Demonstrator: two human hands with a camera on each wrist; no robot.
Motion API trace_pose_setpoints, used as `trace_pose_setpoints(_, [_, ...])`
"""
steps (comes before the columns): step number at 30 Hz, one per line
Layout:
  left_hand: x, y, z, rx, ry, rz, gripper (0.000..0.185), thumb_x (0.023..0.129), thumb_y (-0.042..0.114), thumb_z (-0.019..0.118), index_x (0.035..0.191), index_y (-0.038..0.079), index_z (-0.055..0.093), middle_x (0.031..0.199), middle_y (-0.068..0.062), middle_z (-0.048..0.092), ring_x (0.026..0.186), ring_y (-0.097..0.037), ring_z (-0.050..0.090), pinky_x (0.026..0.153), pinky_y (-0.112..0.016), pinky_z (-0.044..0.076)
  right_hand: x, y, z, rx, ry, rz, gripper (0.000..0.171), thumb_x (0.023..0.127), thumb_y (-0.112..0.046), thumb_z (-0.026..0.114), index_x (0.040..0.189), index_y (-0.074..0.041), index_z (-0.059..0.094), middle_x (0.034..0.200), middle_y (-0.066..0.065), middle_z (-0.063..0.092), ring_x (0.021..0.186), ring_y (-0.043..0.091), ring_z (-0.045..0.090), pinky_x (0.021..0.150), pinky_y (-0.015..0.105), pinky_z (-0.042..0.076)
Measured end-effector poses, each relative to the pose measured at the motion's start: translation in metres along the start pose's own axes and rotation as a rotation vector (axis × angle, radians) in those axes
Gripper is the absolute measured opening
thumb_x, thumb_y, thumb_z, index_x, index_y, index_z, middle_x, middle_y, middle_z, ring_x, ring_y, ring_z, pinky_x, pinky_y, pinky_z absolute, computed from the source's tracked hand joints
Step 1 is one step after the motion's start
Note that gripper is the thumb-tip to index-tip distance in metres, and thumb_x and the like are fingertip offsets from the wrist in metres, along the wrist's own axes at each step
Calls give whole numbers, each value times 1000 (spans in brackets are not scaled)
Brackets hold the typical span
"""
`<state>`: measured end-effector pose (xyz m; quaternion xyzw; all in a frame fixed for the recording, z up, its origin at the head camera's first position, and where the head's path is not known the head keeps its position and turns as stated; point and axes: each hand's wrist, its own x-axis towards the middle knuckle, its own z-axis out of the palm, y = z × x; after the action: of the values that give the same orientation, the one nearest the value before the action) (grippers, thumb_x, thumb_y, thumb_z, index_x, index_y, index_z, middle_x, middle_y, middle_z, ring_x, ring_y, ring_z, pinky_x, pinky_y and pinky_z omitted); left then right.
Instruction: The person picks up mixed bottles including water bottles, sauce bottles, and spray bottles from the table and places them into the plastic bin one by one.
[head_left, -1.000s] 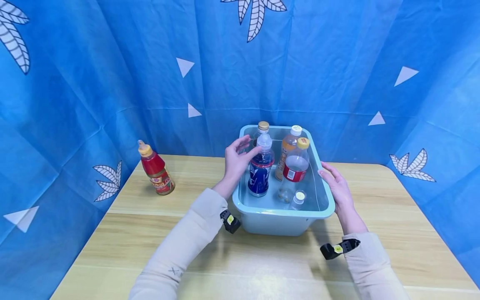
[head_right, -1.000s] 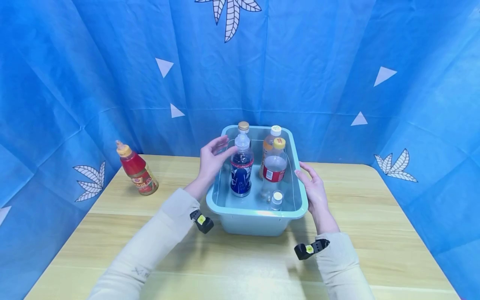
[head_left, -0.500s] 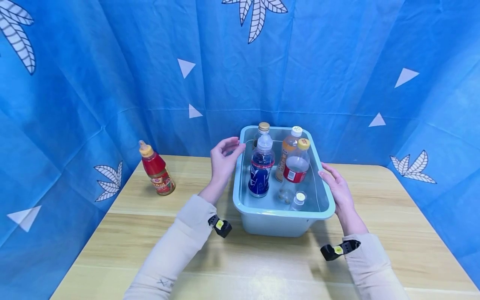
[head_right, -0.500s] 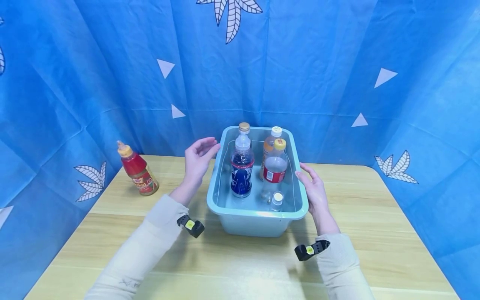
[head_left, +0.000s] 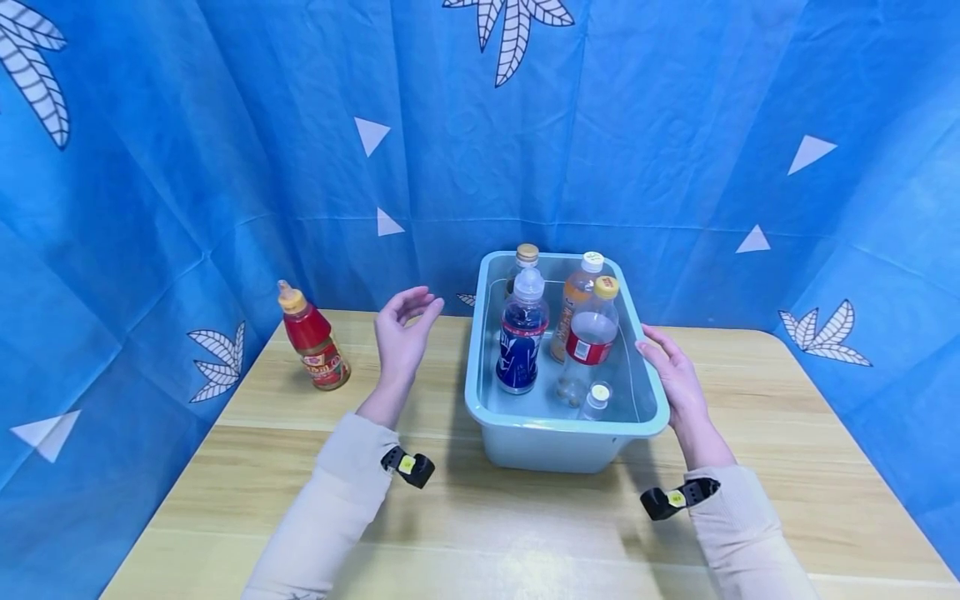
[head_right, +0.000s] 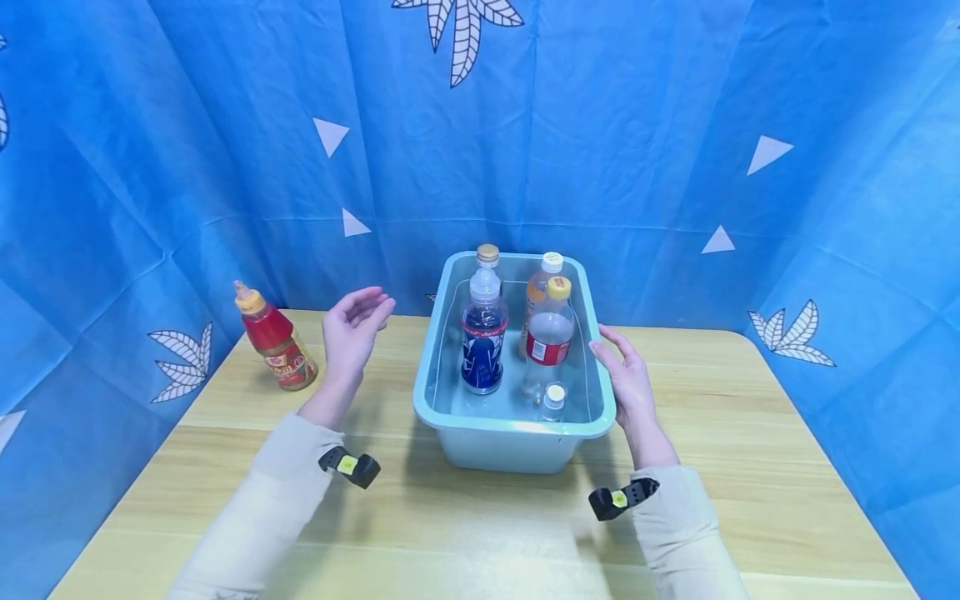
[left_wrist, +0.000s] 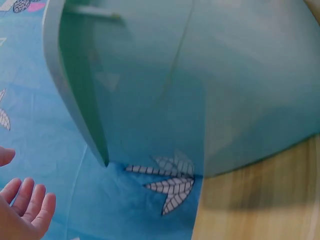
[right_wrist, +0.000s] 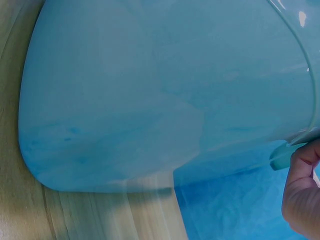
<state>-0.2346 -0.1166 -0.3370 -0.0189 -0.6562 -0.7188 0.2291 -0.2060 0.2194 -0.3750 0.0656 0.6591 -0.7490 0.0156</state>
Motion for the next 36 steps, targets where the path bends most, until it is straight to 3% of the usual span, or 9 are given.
trace_pose_setpoints(8, [2,-9,-25,46,103,67,28,75,3,69,100,-6,60,93,-19,61,78,-17,56,68,-19,48,-1,0,1,-1,-3,-11,56,87,-31,55,137,-18,34,108,-5,50,89,6,58,73,21,49])
trace_pose_setpoints(20, [3,-16,-65,70,238,64,31,76,8,69,101,-8,60,96,-22,61,76,-15,57,62,-14,47,-3,-2,3,-22,15,-16,54,87,-32,56,135,-18,37,107,-4,50,88,6,57,71,20,49])
trace_pose_setpoints(26, [3,-22,-85,132,313,54,33,76,12,70,102,-6,59,94,-15,62,75,-11,58,65,-15,46,-3,-2,2,-38,11,-5,56,87,-34,55,137,-19,34,118,1,44,91,6,56,73,20,48])
trace_pose_setpoints(31, [5,-26,-99,174,369,94,32,73,11,73,97,-7,61,84,-8,62,69,-6,56,66,-14,45,-4,-2,2,-37,8,5,58,87,-34,55,138,-19,32,118,1,44,91,6,56,73,20,48])
trace_pose_setpoints(36, [7,-27,-112,235,416,83,35,71,14,75,96,-7,62,87,-12,62,71,-7,54,72,-20,44,-3,-2,1,-38,3,0,58,87,-34,55,138,-19,32,117,0,45,91,6,56,73,20,48])
